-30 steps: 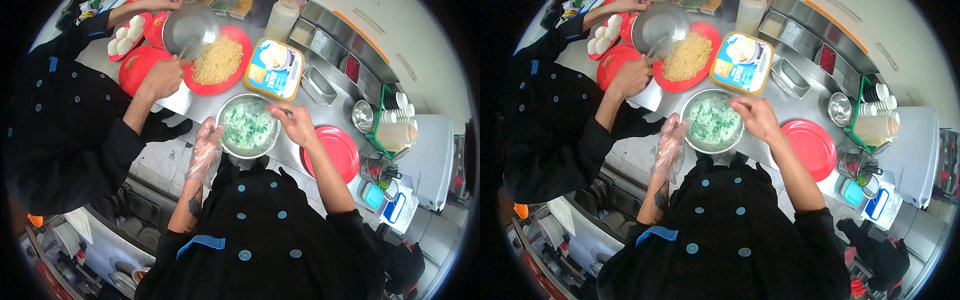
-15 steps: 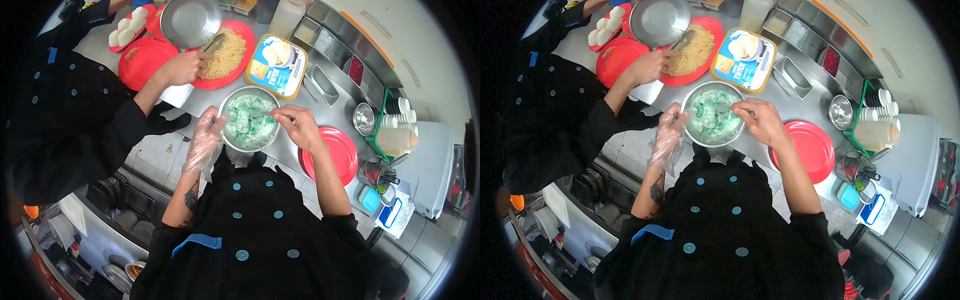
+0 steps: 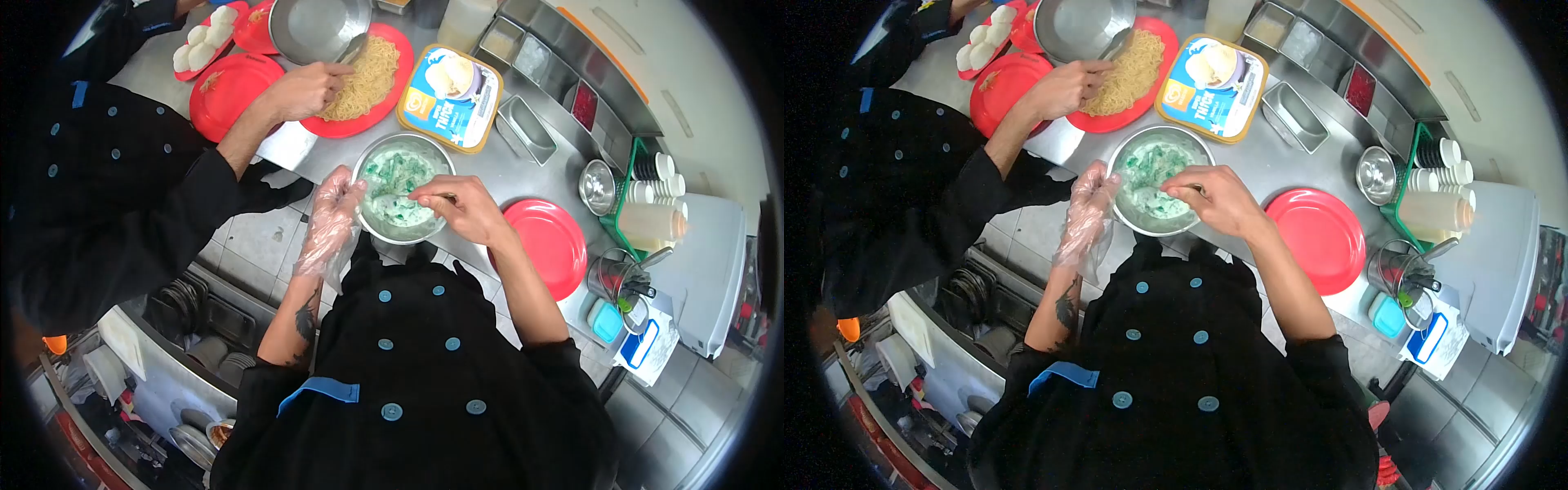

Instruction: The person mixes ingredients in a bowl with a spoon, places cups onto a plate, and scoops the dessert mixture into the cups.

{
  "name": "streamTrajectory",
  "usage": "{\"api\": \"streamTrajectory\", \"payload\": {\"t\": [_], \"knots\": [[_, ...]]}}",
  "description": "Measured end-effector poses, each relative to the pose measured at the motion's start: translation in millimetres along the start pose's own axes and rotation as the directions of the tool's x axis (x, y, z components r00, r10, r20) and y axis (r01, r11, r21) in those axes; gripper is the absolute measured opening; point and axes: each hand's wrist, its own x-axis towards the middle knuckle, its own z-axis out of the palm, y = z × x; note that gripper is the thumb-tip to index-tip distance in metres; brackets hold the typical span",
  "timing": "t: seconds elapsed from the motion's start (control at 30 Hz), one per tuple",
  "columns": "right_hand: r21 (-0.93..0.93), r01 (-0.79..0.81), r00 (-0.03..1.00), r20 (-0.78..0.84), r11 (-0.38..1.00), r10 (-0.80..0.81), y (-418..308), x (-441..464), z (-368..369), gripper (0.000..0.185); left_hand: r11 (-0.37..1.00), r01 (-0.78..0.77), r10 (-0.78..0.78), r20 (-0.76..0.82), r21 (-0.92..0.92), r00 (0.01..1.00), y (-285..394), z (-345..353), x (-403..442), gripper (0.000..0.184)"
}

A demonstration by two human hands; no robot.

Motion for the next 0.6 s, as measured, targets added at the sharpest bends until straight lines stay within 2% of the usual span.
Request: {"api": "streamTrajectory", "payload": {"t": [0.03,0.13,0.17,0.23,0.27,0.3,0.37,0.4,0.47,0.5,0.53,0.6], "knots": [[0.001,-0.003,1.0,0.002,1.0,0.003,-0.3,1.9,-2.0,0.02,1.0,-0.015,0.015,0.008,0.022,1.0,-1.3,-0.2,0.7,0.026],[-0.082,0.039,0.982,-0.182,0.996,-0.053,2.7,10.9,-12.3,0.02,1.0,-0.026,0.026,0.001,0.014,1.0,-3.8,0.9,0.0,0.025],[-0.083,0.038,0.982,-0.182,0.996,-0.053,3.7,5.8,-15.2,0.02,1.0,-0.026,0.026,0.002,0.013,1.0,-4.4,3.1,-2.0,0.025],[-0.122,-0.187,0.938,-0.317,0.975,0.141,4.0,-9.4,-16.2,0.019,0.989,-0.035,0.009,-0.178,-0.145,0.984,-8.4,9.8,-9.3,0.021],[-0.167,-0.169,0.942,-0.316,0.971,0.11,9.7,-18.9,-10.2,0.018,0.941,-0.011,-0.06,-0.198,-0.339,0.978,-13.1,14.0,-11.2,0.018],[-0.168,-0.168,0.945,-0.308,0.971,0.11,10.2,-26.4,2.3,0.018,0.939,-0.01,-0.064,-0.204,-0.343,0.977,-20.6,18.3,-13.2,0.018],[-0.106,-0.12,0.958,-0.275,0.987,0.087,3.3,-34.4,29.8,0.017,0.952,0.006,-0.097,-0.286,-0.305,0.953,-28.7,28.1,-19.6,0.016],[-0.109,-0.12,0.957,-0.276,0.987,0.086,-0.6,-31.3,33.1,0.017,0.947,0.009,-0.09,-0.239,-0.32,0.967,-23.5,32.3,-23.8,0.016],[0.082,-0.069,0.956,-0.278,0.994,0.09,-13.1,-23.9,32.6,0.016,0.941,0.042,-0.12,-0.213,-0.337,0.97,-19.4,35.2,-23.0,0.021],[0.075,-0.061,0.956,-0.281,0.995,0.079,-18.4,-19.6,24.3,0.016,0.933,0.073,-0.147,-0.189,-0.352,0.971,-16.9,35.9,-20.5,0.025],[-0.033,-0.026,0.955,-0.296,0.999,0.015,-23.5,-14.6,13.5,0.015,0.932,0.098,-0.152,-0.131,-0.349,0.98,-14.3,30.9,-18.8,0.024],[-0.215,0.066,0.944,-0.303,0.974,-0.131,-20.4,-6.8,-5.6,0.013,0.941,0.073,-0.123,-0.134,-0.33,0.983,-14.5,24.9,-15.0,0.023]]}}
